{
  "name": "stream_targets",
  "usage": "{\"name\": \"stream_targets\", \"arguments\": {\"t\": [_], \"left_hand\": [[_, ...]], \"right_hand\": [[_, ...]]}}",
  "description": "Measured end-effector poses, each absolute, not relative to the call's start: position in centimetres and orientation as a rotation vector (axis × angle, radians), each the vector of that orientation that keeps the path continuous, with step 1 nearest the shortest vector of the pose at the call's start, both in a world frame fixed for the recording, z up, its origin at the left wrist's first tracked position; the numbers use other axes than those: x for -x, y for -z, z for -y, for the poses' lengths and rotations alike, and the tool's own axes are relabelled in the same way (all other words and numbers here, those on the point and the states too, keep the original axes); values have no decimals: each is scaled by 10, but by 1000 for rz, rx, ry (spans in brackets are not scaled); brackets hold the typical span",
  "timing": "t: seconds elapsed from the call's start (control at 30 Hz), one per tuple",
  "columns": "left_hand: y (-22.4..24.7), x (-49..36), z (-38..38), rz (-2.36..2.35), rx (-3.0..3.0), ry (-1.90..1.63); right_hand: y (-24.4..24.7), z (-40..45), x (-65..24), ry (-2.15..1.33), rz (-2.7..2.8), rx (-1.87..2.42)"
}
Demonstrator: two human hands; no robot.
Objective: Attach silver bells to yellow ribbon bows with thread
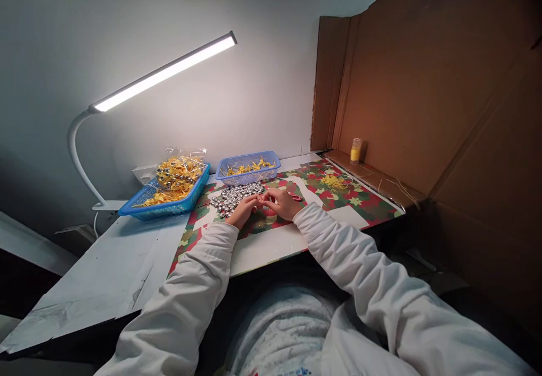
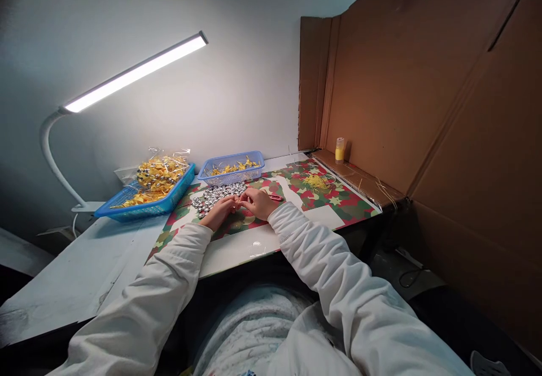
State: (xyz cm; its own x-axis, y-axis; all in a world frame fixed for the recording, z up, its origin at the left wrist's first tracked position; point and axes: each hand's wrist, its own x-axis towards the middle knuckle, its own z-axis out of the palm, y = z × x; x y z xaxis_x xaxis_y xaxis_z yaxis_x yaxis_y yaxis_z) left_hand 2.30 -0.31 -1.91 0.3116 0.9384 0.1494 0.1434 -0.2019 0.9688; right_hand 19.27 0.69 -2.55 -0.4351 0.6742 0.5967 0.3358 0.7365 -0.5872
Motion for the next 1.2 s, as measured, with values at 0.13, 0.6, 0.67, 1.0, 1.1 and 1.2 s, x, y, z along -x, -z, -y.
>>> {"name": "stream_targets", "arguments": {"t": [0.13,0.6,0.67,1.0,1.1,1.2], "left_hand": [[17,-23,4,-1035,-1618,-1026],[7,-22,9,-1161,-1742,-989],[7,-21,8,-1187,-1765,-981],[8,-13,6,-1277,-1818,-952],[6,-13,8,-1306,-1797,-930],[4,-13,9,-1353,-1766,-927]], "right_hand": [[26,-8,-192,-525,2044,796],[26,-11,-193,-579,2044,835],[26,-11,-193,-576,2053,857],[26,-12,-195,-544,2080,953],[26,-13,-195,-550,2082,964],[25,-12,-196,-553,2078,988]]}}
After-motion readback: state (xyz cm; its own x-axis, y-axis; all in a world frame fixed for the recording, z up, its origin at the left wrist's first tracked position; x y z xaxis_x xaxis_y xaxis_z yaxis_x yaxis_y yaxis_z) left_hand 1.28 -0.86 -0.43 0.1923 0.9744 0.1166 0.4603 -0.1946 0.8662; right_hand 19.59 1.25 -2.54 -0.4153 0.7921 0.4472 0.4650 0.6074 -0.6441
